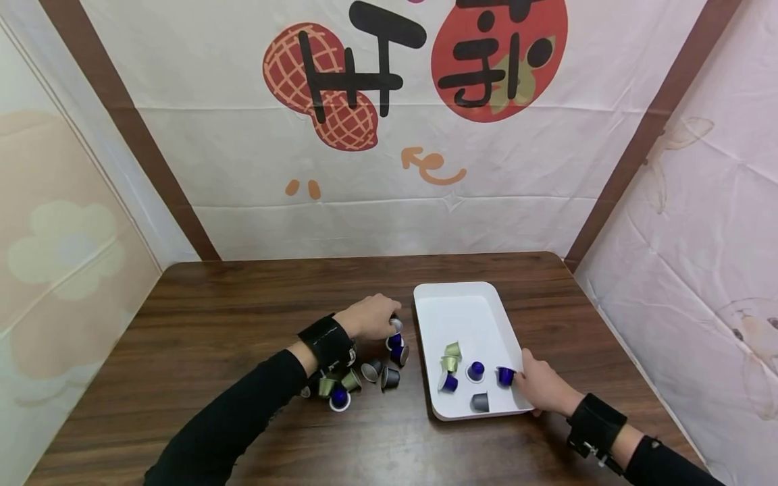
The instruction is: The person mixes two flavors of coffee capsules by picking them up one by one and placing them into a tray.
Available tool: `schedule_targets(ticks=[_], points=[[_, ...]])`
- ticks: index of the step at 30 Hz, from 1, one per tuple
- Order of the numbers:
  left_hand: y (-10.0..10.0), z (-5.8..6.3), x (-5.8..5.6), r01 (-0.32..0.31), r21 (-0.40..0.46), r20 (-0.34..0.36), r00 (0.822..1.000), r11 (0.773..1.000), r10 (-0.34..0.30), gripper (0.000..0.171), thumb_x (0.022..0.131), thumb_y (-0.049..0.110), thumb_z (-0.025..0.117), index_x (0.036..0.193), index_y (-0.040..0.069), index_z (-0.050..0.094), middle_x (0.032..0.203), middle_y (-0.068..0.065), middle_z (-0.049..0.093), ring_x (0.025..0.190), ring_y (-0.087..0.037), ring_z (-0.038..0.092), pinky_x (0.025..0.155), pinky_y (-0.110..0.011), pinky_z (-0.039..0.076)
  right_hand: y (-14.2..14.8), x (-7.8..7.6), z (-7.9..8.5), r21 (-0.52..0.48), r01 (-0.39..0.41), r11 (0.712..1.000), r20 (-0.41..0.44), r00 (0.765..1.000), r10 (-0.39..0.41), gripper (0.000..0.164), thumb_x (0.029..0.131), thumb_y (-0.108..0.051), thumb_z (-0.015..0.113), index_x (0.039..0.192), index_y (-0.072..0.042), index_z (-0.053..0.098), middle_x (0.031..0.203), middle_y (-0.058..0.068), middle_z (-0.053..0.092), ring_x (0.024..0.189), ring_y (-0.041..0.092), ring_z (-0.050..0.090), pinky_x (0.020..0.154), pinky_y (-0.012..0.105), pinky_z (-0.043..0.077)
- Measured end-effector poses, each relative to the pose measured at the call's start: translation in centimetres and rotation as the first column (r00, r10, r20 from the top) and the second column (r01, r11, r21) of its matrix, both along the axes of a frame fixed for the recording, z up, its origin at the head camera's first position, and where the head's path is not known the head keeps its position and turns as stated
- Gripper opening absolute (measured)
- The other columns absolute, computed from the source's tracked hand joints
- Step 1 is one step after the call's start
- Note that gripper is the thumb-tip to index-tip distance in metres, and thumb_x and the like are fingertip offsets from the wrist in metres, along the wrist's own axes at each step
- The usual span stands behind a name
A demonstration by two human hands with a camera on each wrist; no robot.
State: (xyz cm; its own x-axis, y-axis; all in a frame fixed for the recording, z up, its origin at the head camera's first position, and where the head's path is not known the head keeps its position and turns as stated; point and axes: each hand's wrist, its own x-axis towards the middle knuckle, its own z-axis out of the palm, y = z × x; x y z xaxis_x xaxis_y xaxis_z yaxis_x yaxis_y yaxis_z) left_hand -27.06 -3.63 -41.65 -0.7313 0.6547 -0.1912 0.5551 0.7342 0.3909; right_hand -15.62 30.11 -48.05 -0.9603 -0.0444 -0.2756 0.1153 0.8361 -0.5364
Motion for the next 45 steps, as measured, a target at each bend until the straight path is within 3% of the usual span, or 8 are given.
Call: schedule_targets(ticks=[5, 9, 15, 19, 26, 37, 45], points=[[1.6, 0.5, 0.1, 0.057, 0.014, -0.027, 0.998, 0.998, -0.057, 0.019, 0.090, 0.008, 0.056, 0.109, 0.008, 0.062, 0.097, -0.003, 0.055, 0.068, -0.013, 0.046, 0.061, -0.026, 0.038, 0.0, -0.1, 0.0, 0.004, -0.008, 1.000, -0.002, 1.000, 0.008, 0.027, 0.094, -0.005, 0.047, 0.114, 0.009, 0.034, 0.076, 0.019, 0.052, 0.039, 0.020, 0.053, 0.036, 0.032, 0.044], [3.0, 0.6, 0.1, 0.105, 0.041, -0.065, 0.993, 0.994, -0.102, 0.002, 0.089, 0.007, 0.056, 0.088, 0.008, 0.057, 0.078, 0.001, 0.046, 0.061, -0.012, 0.038, 0.058, -0.025, 0.032, 0.1, -0.1, -0.1, 0.005, -0.008, 1.000, -0.003, 1.000, 0.008, 0.027, 0.094, -0.005, 0.047, 0.113, 0.008, 0.035, 0.074, 0.017, 0.052, 0.038, 0.020, 0.053, 0.036, 0.032, 0.044], [5.3, 0.7, 0.0, 0.160, 0.054, -0.095, 0.983, 0.986, -0.154, 0.017, 0.090, 0.008, 0.056, 0.074, 0.010, 0.048, 0.064, 0.004, 0.034, 0.054, -0.010, 0.031, 0.054, -0.024, 0.027, 0.1, -0.1, -0.3, 0.001, -0.001, 1.000, -0.001, 1.000, 0.001, 0.028, 0.094, -0.006, 0.048, 0.116, 0.008, 0.035, 0.075, 0.017, 0.052, 0.039, 0.020, 0.053, 0.036, 0.032, 0.044], [6.6, 0.4, -0.1, 0.175, 0.001, -0.120, 0.977, 0.985, -0.174, 0.015, 0.090, 0.009, 0.057, 0.076, 0.009, 0.052, 0.064, 0.004, 0.036, 0.057, -0.010, 0.034, 0.057, -0.023, 0.028, 0.0, -0.1, -0.5, -0.005, 0.003, 1.000, 0.008, 1.000, -0.003, 0.030, 0.094, -0.006, 0.048, 0.117, 0.008, 0.034, 0.077, 0.018, 0.053, 0.039, 0.020, 0.053, 0.037, 0.032, 0.045], [8.2, -0.3, -0.2, 0.147, -0.056, -0.093, 0.984, 0.988, -0.152, 0.014, 0.089, 0.010, 0.058, 0.076, 0.011, 0.052, 0.066, 0.005, 0.041, 0.056, -0.010, 0.038, 0.053, -0.021, 0.032, -0.1, -0.2, -0.5, -0.004, 0.007, 1.000, 0.013, 1.000, -0.007, 0.030, 0.094, -0.006, 0.048, 0.118, 0.008, 0.035, 0.078, 0.018, 0.054, 0.039, 0.020, 0.053, 0.037, 0.032, 0.045], [9.8, 0.2, -0.3, 0.150, -0.147, -0.088, 0.983, 0.978, -0.164, 0.002, 0.087, 0.010, 0.058, 0.087, 0.010, 0.060, 0.078, 0.003, 0.051, 0.065, -0.012, 0.044, 0.058, -0.022, 0.036, 0.1, -0.4, -0.4, -0.009, 0.009, 1.000, 0.021, 1.000, -0.009, 0.030, 0.095, -0.006, 0.047, 0.117, 0.008, 0.034, 0.079, 0.018, 0.053, 0.040, 0.020, 0.054, 0.037, 0.032, 0.045], [9.9, 0.5, -0.5, 0.151, -0.103, -0.072, 0.985, 0.983, -0.158, 0.028, 0.090, 0.017, 0.063, 0.115, 0.004, 0.063, 0.108, -0.007, 0.064, 0.079, -0.013, 0.055, 0.071, -0.026, 0.045, 0.5, -0.5, -0.5, -0.011, 0.004, 1.000, 0.006, 1.000, -0.004, 0.028, 0.094, -0.006, 0.048, 0.115, 0.008, 0.035, 0.079, 0.018, 0.053, 0.040, 0.020, 0.054, 0.036, 0.032, 0.045]])
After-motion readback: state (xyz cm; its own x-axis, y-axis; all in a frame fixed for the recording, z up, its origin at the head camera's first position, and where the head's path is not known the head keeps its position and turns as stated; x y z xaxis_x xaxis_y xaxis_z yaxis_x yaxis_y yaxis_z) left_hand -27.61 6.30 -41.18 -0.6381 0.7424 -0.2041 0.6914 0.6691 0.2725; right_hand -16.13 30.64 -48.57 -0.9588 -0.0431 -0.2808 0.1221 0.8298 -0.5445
